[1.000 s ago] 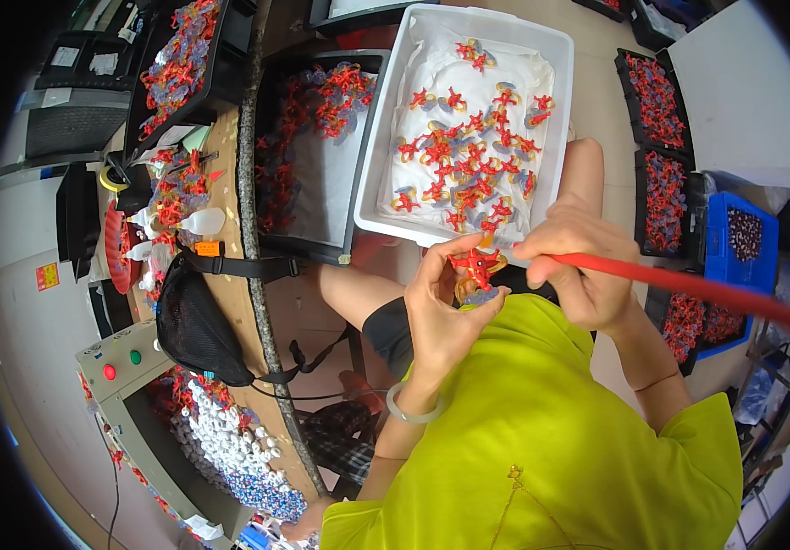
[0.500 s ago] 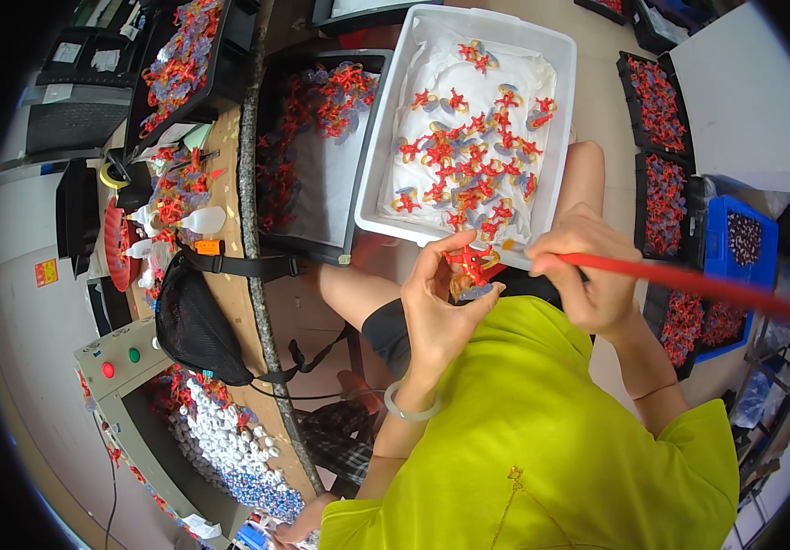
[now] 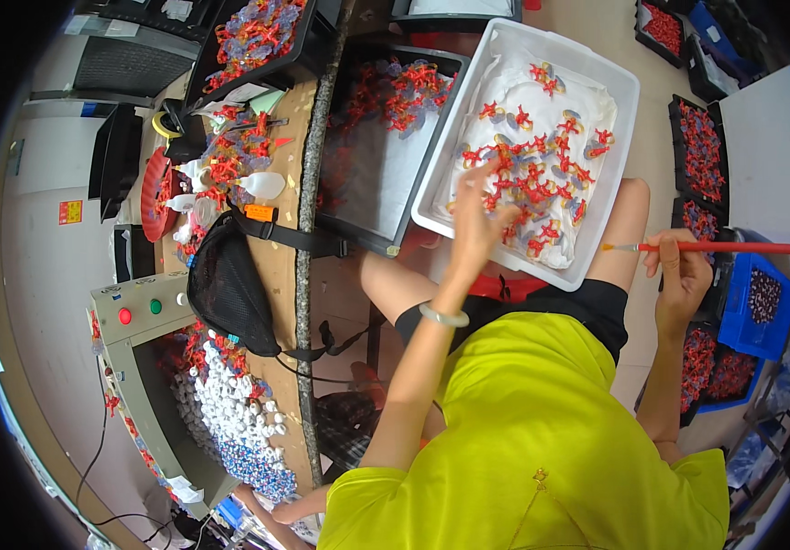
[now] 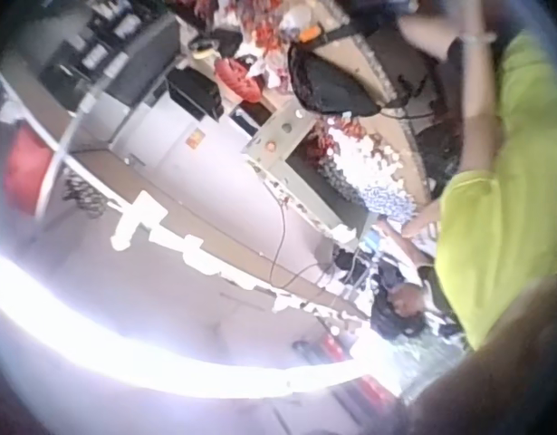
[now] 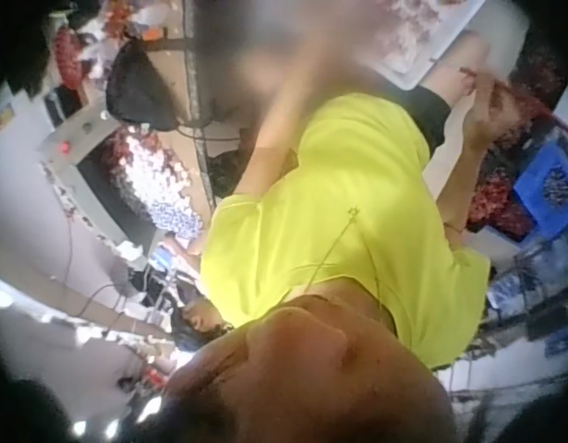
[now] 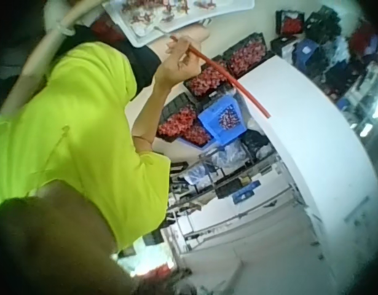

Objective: Using a brush to apply glue or paint to small plastic figurines at a factory assembly workbench.

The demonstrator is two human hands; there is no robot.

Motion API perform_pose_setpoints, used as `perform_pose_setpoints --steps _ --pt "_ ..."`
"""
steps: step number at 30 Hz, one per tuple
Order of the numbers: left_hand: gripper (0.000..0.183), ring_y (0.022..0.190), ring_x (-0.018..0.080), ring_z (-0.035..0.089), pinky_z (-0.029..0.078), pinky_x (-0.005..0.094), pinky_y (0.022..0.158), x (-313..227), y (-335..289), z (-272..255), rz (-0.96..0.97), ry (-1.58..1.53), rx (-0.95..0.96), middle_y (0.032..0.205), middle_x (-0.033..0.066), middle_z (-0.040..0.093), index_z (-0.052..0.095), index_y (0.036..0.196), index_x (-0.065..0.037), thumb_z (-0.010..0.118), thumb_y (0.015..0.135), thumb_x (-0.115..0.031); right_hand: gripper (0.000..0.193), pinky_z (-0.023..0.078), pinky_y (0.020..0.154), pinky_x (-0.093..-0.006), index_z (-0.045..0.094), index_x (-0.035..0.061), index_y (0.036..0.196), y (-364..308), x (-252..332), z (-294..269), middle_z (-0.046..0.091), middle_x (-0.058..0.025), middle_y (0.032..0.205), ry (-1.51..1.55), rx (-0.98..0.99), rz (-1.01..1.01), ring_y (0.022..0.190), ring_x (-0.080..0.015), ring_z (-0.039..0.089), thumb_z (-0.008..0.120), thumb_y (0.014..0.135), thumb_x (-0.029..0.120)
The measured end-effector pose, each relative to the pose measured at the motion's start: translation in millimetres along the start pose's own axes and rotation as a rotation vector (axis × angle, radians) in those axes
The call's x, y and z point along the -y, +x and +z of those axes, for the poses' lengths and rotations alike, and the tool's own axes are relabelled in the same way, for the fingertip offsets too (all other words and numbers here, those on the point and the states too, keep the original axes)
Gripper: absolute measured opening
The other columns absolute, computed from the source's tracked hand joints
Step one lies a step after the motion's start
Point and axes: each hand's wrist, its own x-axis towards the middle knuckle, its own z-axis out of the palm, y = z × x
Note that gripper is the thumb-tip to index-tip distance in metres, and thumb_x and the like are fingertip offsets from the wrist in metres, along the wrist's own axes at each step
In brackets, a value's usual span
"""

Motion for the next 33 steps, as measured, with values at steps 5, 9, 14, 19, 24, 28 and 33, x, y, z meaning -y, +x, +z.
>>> perform_pose_setpoints --steps 5,9,14,19,24,28,33 --pt "0.041 0.088 0.0325 0.057 0.046 0.0403 0.078 124.9 86.0 -43.4 -0.072 0.213 -0.315 0.098 0.0184 0.057 0.056 0.113 -0.002 0.063 0.073 0.001 0.018 0.037 0.052 -0.0194 0.061 -0.003 0.086 -12.4 -5.3 -8.4 0.061 -0.0055 0.076 -0.033 -0.01 0.046 0.059 -0.0057 0.049 0.052 0.094 0.01" --pt "0.06 0.101 0.0418 0.055 0.044 0.0454 0.09 213.6 134.2 -49.4 -0.181 0.437 -0.229 0.109 0.0259 0.053 0.044 0.13 -0.009 0.068 0.074 -0.009 0.019 0.036 0.05 -0.0192 0.061 -0.0032 0.082 -20.4 -1.8 -8.3 0.059 -0.0041 0.07 -0.019 -0.067 0.105 0.055 -0.0055 0.049 0.053 0.093 0.008" --pt "0.082 0.107 0.0445 0.053 0.043 0.0467 0.093 245.3 155.7 -33.0 -0.282 0.437 -0.229 0.118 0.0286 0.05 0.032 0.138 -0.014 0.076 0.068 -0.014 0.02 0.035 0.046 -0.0186 0.059 -0.0024 0.082 -31.4 -0.5 -13.9 0.053 -0.0024 0.064 -0.125 -0.087 0.147 0.052 -0.0055 0.047 0.051 0.095 0.01" --pt "0.075 0.103 0.0409 0.056 0.043 0.0478 0.091 229.4 152.4 -26.3 -0.44 0.419 -0.291 0.115 0.0244 0.054 0.037 0.13 -0.01 0.078 0.067 -0.013 0.019 0.036 0.046 -0.019 0.062 -0.0039 0.081 -34.5 -2.1 -19.0 0.056 -0.0027 0.062 -0.041 -0.193 0.18 0.05 -0.0058 0.048 0.054 0.093 0.01" --pt "0.073 0.095 0.0345 0.058 0.043 0.0477 0.081 159.5 111.0 -47.2 -0.281 0.597 -0.496 0.111 0.0151 0.059 0.044 0.125 -0.006 0.082 0.063 -0.012 0.019 0.039 0.049 -0.0196 0.06 -0.0027 0.082 -21.7 -14.9 -4.6 0.056 -0.0028 0.065 0.017 -0.169 0.201 0.053 -0.0067 0.05 0.051 0.094 0.009" --pt "0.055 0.09 0.0219 0.058 0.049 0.0335 0.076 34.6 57.3 -62.9 -0.047 0.008 -0.456 0.105 0.0098 0.058 0.055 0.117 -0.002 0.077 0.066 0.0 0.017 0.046 0.06 -0.0221 0.063 -0.0055 0.091 -4.3 -2.5 28.1 0.064 -0.008 0.079 0.153 -0.091 0.133 0.063 -0.0126 0.06 0.052 0.094 0.007" --pt "0.059 0.092 0.0106 0.057 0.05 0.0219 0.077 -67.2 -25.8 -51.7 -0.022 -0.246 -0.235 0.111 0.0062 0.053 0.053 0.12 0.002 0.075 0.066 0.01 0.015 0.053 0.069 -0.026 0.063 -0.0052 0.093 -2.2 23.4 63.6 0.067 -0.0122 0.085 0.304 0.076 0.092 0.075 -0.0173 0.067 0.054 0.093 0.007"
